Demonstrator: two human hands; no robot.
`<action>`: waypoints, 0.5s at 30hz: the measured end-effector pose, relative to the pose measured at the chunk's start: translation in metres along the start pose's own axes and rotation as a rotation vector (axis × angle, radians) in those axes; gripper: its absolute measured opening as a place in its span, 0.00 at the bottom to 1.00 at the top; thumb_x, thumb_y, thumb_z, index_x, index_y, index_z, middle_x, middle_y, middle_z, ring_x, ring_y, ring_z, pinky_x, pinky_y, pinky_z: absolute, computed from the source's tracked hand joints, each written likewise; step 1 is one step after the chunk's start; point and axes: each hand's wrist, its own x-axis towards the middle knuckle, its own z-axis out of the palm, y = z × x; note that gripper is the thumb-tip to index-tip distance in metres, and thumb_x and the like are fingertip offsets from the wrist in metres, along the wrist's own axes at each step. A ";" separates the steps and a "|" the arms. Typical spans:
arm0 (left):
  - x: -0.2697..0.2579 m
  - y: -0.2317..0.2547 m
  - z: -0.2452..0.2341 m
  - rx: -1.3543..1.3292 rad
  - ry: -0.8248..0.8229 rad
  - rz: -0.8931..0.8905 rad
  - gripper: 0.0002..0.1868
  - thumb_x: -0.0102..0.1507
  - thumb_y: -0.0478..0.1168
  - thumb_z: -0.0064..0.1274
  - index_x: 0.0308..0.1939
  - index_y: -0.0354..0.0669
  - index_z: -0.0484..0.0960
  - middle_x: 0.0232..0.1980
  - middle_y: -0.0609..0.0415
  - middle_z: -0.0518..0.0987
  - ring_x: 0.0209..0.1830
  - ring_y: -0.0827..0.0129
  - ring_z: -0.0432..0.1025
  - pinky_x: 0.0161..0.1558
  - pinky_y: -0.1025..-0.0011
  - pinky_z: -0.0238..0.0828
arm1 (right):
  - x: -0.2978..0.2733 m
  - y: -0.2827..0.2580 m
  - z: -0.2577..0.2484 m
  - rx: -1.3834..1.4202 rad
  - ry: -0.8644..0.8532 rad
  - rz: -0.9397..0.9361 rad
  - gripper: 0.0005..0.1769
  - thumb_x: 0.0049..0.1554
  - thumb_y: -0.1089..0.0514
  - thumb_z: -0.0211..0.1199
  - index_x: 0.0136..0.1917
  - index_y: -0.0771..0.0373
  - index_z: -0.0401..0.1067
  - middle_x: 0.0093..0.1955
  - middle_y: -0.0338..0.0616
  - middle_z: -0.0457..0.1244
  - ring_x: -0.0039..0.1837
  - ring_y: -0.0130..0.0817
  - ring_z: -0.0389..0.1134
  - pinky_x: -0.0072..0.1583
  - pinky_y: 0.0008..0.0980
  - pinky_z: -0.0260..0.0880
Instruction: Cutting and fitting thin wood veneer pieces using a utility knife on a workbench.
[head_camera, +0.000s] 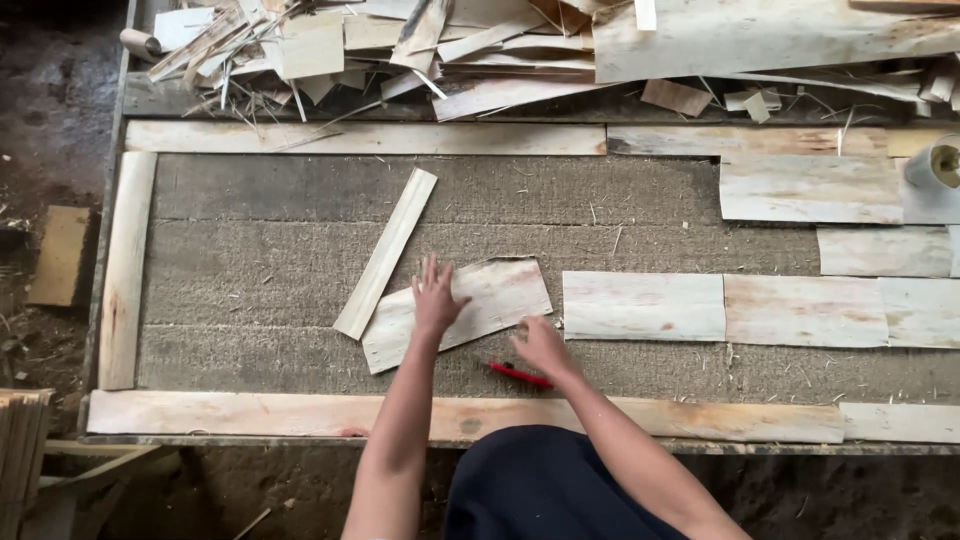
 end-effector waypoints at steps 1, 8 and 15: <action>-0.002 0.000 0.006 0.002 0.001 0.006 0.45 0.54 0.56 0.69 0.73 0.53 0.69 0.84 0.47 0.50 0.85 0.55 0.41 0.77 0.42 0.42 | 0.003 -0.006 -0.011 0.003 0.005 0.002 0.20 0.55 0.48 0.65 0.59 0.55 0.78 0.55 0.46 0.70 0.61 0.43 0.72 0.58 0.39 0.75; -0.005 -0.001 0.032 -0.035 -0.094 0.020 0.50 0.52 0.53 0.71 0.74 0.48 0.66 0.83 0.44 0.50 0.84 0.50 0.43 0.77 0.40 0.46 | 0.047 -0.002 -0.032 -0.081 0.226 0.090 0.32 0.56 0.50 0.66 0.67 0.70 0.66 0.66 0.61 0.60 0.67 0.58 0.66 0.63 0.52 0.73; 0.002 -0.006 0.049 -0.039 -0.071 0.004 0.50 0.50 0.51 0.73 0.73 0.51 0.65 0.78 0.49 0.55 0.83 0.51 0.45 0.77 0.39 0.46 | 0.073 0.010 -0.022 0.096 0.207 0.180 0.36 0.54 0.45 0.65 0.68 0.69 0.64 0.68 0.61 0.57 0.71 0.63 0.63 0.69 0.54 0.68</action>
